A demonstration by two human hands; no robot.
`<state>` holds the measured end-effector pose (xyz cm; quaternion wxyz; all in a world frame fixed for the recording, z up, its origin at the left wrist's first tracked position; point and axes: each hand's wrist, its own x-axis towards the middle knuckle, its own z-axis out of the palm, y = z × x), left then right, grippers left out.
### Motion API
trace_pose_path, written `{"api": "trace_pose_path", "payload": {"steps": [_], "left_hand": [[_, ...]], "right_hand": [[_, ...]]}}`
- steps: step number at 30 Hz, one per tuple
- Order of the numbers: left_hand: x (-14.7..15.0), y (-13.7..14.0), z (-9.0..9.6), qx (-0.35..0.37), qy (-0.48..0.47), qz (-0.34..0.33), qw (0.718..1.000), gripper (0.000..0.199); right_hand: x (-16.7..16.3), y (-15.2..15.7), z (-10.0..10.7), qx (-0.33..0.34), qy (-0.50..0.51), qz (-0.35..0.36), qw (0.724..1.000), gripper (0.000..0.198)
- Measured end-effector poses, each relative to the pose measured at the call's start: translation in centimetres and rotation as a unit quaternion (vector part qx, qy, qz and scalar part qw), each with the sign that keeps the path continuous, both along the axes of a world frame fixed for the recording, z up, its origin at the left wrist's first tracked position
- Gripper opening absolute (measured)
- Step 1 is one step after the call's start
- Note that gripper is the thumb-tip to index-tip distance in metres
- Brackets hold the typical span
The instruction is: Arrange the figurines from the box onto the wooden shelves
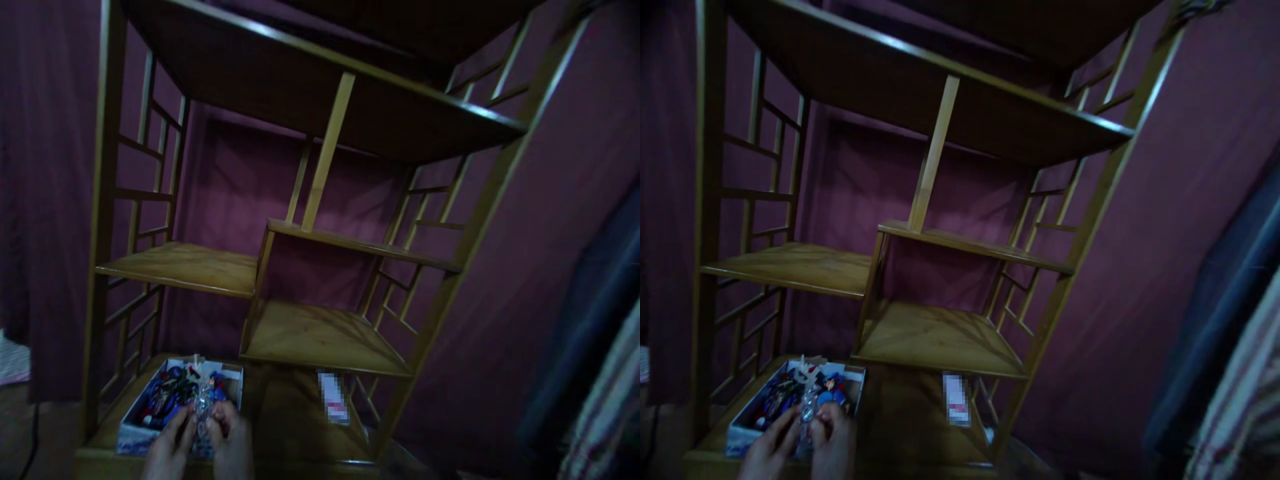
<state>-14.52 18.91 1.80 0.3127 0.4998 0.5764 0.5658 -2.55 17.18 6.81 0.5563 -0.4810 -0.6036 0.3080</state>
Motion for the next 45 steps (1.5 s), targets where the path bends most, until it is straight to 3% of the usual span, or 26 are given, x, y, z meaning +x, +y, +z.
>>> {"api": "trace_pose_path", "payload": {"steps": [8, 13, 20, 25, 32, 37, 45], "left_hand": [[1.7, -4.6, 4.0, 0.042, -0.022, -0.042, 0.998, 0.037], [3.1, -7.6, 5.9, 0.061, 0.013, -0.039, 0.997, 0.038], [3.7, -10.1, 8.3, 0.137, 0.049, 0.017, 0.989, 0.034], [4.2, -11.8, 10.8, 0.164, 0.092, -0.014, 0.982, 0.027], [4.4, -12.5, 12.6, 0.131, 0.105, -0.056, 0.984, 0.030], [3.7, -13.0, 13.6, 0.133, 0.100, -0.066, 0.984, 0.033], [4.0, -13.2, 14.8, 0.163, 0.079, -0.056, 0.982, 0.022]], "right_hand": [[1.8, -5.3, 3.8, 0.017, -0.005, 0.033, 0.999, 0.006], [2.6, -7.5, 4.7, 0.025, 0.024, 0.053, 0.998, 0.012], [3.5, -7.4, 4.8, 0.043, 0.062, 0.051, 0.996, 0.024], [3.4, -7.2, 5.9, 0.039, 0.066, 0.067, 0.995, 0.028], [2.9, -6.5, 7.2, 0.017, 0.063, 0.064, 0.996, 0.038], [2.3, -6.4, 8.0, 0.031, 0.050, 0.070, 0.996, 0.034], [1.6, -7.9, 10.4, 0.054, 0.065, 0.078, 0.993, 0.023]]}}
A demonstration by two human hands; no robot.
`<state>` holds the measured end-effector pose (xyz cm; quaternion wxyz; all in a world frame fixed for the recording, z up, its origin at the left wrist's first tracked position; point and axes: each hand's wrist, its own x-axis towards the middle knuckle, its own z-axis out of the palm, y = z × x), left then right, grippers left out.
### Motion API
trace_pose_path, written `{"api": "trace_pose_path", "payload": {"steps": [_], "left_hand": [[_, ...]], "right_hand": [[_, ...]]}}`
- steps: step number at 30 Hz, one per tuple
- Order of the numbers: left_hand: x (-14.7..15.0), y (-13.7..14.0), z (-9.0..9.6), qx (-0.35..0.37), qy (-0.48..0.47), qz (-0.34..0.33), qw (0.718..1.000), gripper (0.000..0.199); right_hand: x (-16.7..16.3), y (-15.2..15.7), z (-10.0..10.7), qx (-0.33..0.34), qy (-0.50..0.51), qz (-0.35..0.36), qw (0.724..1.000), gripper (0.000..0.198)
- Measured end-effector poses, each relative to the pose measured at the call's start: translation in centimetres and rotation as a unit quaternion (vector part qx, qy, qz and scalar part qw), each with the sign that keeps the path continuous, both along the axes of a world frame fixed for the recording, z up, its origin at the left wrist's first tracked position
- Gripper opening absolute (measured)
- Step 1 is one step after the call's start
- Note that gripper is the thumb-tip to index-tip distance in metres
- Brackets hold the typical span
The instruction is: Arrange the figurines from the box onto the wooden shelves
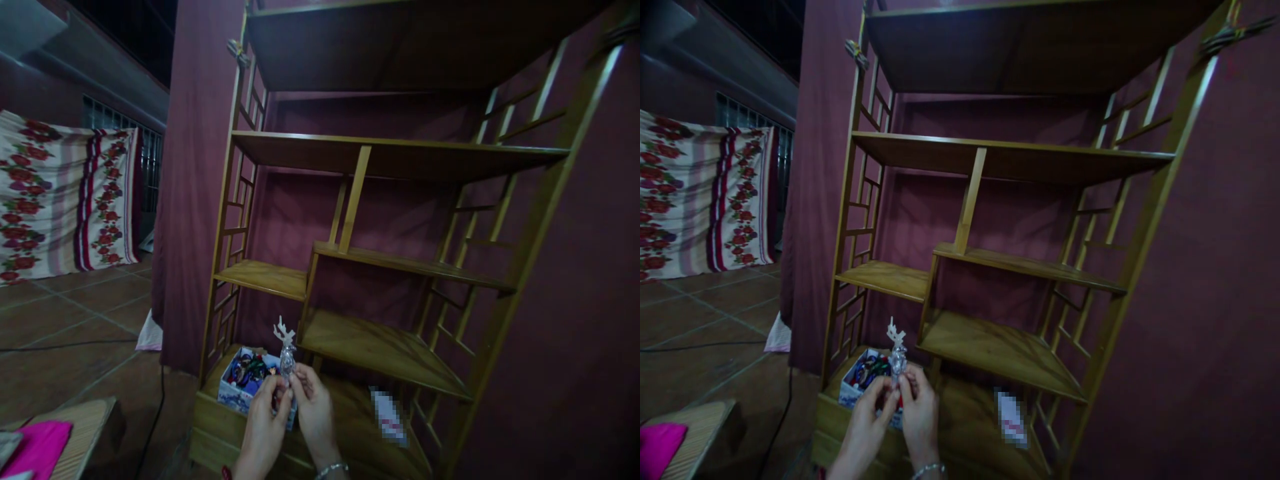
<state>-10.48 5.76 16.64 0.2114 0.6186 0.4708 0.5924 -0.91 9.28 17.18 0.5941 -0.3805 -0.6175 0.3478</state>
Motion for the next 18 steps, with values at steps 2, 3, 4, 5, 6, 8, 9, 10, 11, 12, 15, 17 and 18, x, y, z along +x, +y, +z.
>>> {"api": "trace_pose_path", "payload": {"steps": [2, 3, 4, 5, 6, 8, 9, 10, 11, 12, 15, 17, 18], "left_hand": [[0.2, -0.2, 0.6, 0.017, -0.003, -0.008, 1.000, 0.020], [0.3, -0.3, 1.0, 0.024, -0.001, -0.015, 1.000, 0.019], [0.5, -0.4, 1.3, 0.028, 0.001, -0.019, 0.999, 0.019], [0.6, -0.5, 1.7, 0.033, 0.007, -0.022, 0.999, 0.019], [0.7, -0.6, 2.0, 0.038, 0.011, -0.028, 0.999, 0.018], [1.0, -0.7, 2.4, 0.043, 0.018, -0.033, 0.998, 0.016], [1.2, -0.7, 2.6, 0.047, 0.020, -0.033, 0.998, 0.016], [1.4, -0.7, 2.7, 0.050, 0.026, -0.032, 0.998, 0.015], [1.7, -0.8, 2.8, 0.053, 0.033, -0.027, 0.998, 0.014], [1.9, -0.9, 2.9, 0.055, 0.036, -0.020, 0.998, 0.014], [2.5, -1.1, 3.3, 0.056, 0.042, -0.014, 0.997, 0.017], [2.8, -1.3, 3.6, 0.059, 0.048, -0.017, 0.997, 0.020], [3.0, -1.4, 3.8, 0.062, 0.053, -0.020, 0.996, 0.021]], "right_hand": [[0.2, -0.4, 0.8, 0.014, 0.003, -0.009, 1.000, 0.020], [0.3, -0.6, 1.2, 0.022, 0.005, -0.015, 1.000, 0.018], [0.5, -0.8, 1.6, 0.027, 0.005, -0.017, 0.999, 0.017], [0.7, -0.9, 1.9, 0.033, 0.006, -0.020, 0.999, 0.016], [1.0, -1.0, 2.1, 0.037, 0.008, -0.024, 0.999, 0.015], [1.5, -1.2, 2.5, 0.038, 0.013, -0.027, 0.999, 0.015], [1.8, -1.3, 2.6, 0.042, 0.015, -0.029, 0.999, 0.015], [2.1, -1.4, 2.7, 0.045, 0.019, -0.037, 0.998, 0.015], [2.3, -1.5, 2.8, 0.050, 0.019, -0.045, 0.998, 0.015], [2.5, -1.6, 2.8, 0.054, 0.023, -0.050, 0.997, 0.014], [3.1, -2.0, 3.0, 0.063, 0.036, -0.060, 0.996, 0.013], [3.5, -2.2, 3.1, 0.069, 0.046, -0.067, 0.994, 0.013], [3.6, -2.2, 3.1, 0.071, 0.051, -0.071, 0.994, 0.013]]}}
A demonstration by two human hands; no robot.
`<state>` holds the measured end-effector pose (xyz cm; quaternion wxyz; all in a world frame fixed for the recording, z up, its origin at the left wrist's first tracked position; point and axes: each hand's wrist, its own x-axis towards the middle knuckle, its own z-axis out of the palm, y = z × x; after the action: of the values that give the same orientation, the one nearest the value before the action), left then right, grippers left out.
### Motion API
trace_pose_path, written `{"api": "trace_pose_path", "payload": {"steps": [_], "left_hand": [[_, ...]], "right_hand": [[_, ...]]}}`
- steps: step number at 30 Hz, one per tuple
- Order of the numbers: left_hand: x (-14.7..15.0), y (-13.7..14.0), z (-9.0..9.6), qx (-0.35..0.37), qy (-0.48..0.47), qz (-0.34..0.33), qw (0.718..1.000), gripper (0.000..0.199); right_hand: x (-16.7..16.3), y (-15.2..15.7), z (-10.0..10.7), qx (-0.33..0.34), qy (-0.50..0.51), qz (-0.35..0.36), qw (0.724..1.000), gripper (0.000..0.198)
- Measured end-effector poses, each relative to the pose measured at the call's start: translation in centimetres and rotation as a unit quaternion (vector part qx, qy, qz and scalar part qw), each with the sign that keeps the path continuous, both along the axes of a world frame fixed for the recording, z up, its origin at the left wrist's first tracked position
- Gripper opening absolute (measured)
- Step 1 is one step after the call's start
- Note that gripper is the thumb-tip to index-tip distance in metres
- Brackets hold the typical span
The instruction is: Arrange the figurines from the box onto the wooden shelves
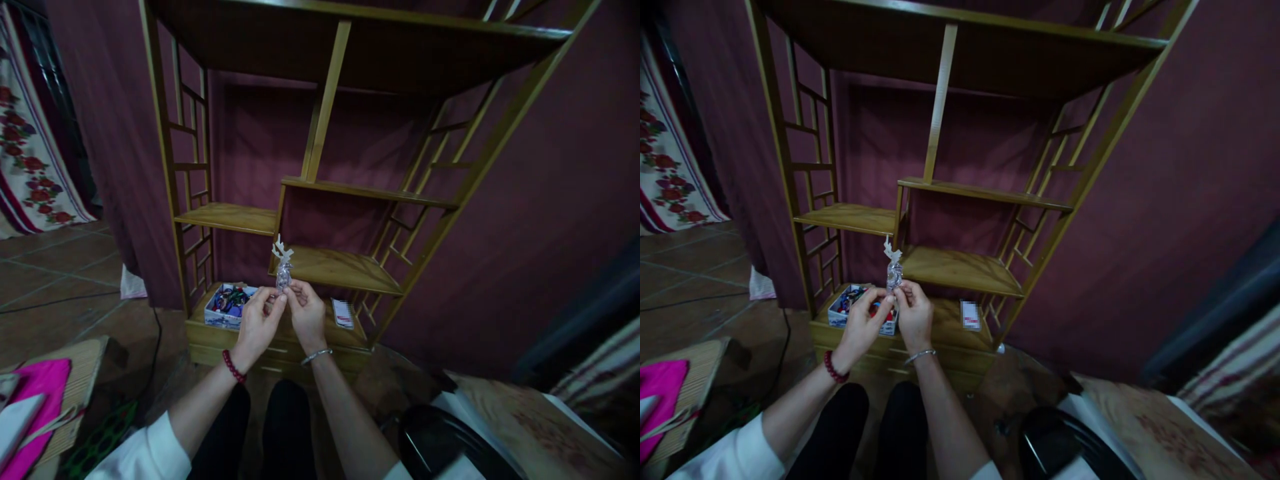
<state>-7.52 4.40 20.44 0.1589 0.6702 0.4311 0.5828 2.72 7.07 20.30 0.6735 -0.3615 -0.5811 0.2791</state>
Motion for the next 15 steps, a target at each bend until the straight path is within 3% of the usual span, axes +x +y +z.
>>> {"api": "trace_pose_path", "payload": {"steps": [6, 8, 11, 15], "left_hand": [[0.4, -0.7, 0.8, 0.025, -0.022, 0.021, 0.999, 0.020], [0.6, -1.6, 1.5, 0.036, -0.045, 0.000, 0.998, 0.019], [0.6, -4.3, 3.9, 0.054, -0.062, -0.115, 0.990, 0.020], [-0.7, -9.4, 6.6, 0.058, -0.027, -0.296, 0.953, 0.024]], "right_hand": [[1.0, 0.0, 0.0, -0.018, 0.016, -0.014, 1.000, 0.016], [1.2, 0.0, -0.1, -0.024, 0.013, -0.018, 0.999, 0.017], [1.3, -0.2, -0.1, -0.038, 0.006, -0.012, 0.999, 0.020], [1.2, 0.0, -0.4, -0.047, 0.005, -0.022, 0.999, 0.021]]}}
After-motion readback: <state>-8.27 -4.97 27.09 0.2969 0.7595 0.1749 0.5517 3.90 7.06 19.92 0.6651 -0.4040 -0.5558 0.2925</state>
